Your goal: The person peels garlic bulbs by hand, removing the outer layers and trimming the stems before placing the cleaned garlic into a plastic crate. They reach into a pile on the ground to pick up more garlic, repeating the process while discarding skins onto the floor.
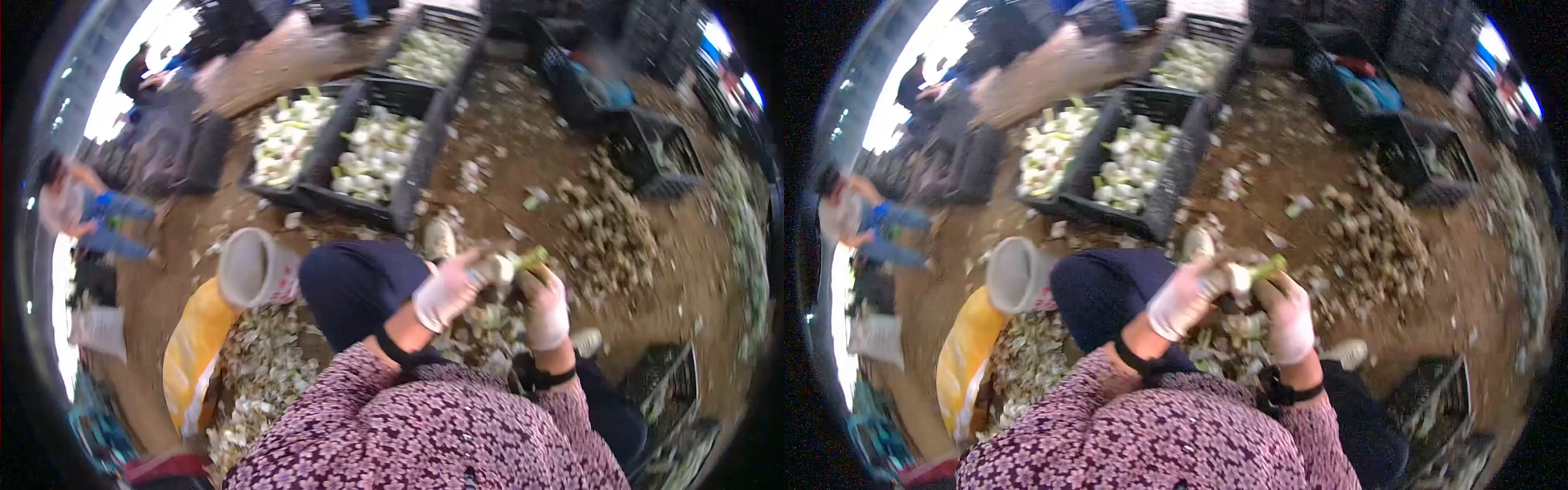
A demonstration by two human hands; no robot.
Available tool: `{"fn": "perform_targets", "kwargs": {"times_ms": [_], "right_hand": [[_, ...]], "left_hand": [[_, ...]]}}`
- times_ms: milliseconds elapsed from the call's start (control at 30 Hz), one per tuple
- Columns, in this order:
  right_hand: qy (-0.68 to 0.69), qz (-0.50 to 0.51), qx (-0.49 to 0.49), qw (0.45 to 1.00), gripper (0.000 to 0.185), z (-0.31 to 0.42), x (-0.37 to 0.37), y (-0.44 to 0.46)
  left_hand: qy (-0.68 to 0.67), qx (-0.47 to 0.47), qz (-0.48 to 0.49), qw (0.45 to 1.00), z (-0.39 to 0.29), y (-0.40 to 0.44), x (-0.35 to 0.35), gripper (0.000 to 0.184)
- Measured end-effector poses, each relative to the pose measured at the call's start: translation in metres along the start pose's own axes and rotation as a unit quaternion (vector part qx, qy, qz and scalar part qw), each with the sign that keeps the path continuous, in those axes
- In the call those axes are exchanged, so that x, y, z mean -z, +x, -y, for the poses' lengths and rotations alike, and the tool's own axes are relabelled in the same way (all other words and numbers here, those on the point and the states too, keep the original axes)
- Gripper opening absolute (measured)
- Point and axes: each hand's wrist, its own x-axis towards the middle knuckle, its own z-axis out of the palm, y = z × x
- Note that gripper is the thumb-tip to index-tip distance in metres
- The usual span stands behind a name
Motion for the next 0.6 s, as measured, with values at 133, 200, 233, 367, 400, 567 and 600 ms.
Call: {"fn": "perform_targets", "kwargs": {"times_ms": [133, 200, 233, 367, 400, 567, 600], "right_hand": [[0.363, -0.077, -0.212, 0.904, 0.016, 0.003, -0.008, -0.001], [0.352, -0.075, -0.22, 0.907, 0.017, -0.003, -0.011, -0.001], [0.303, -0.103, -0.158, 0.934, 0.017, -0.009, -0.018, -0.001], [0.22, -0.122, -0.026, 0.968, 0.016, -0.007, -0.017, -0.004], [0.21, -0.108, -0.012, 0.972, 0.015, -0.004, -0.014, -0.005], [0.158, -0.112, -0.212, 0.958, 0.021, -0.078, -0.023, 0.002], [-0.077, -0.082, -0.161, 0.98, 0.025, -0.097, -0.025, 0.002]], "left_hand": [[0.122, -0.046, -0.113, 0.985, -0.001, -0.003, -0.008, 0.056], [0.032, 0.0, -0.093, 0.995, -0.001, -0.005, -0.013, 0.061], [0.113, -0.066, -0.078, 0.988, 0.006, -0.004, -0.015, 0.062], [0.08, -0.045, -0.03, 0.995, -0.004, -0.003, -0.012, 0.068], [0.016, -0.012, -0.008, 1.0, -0.009, -0.005, -0.014, 0.069], [-0.051, -0.023, 0.014, 0.998, -0.005, -0.01, -0.017, 0.065], [-0.051, -0.024, 0.015, 0.998, -0.004, -0.008, -0.017, 0.065]]}}
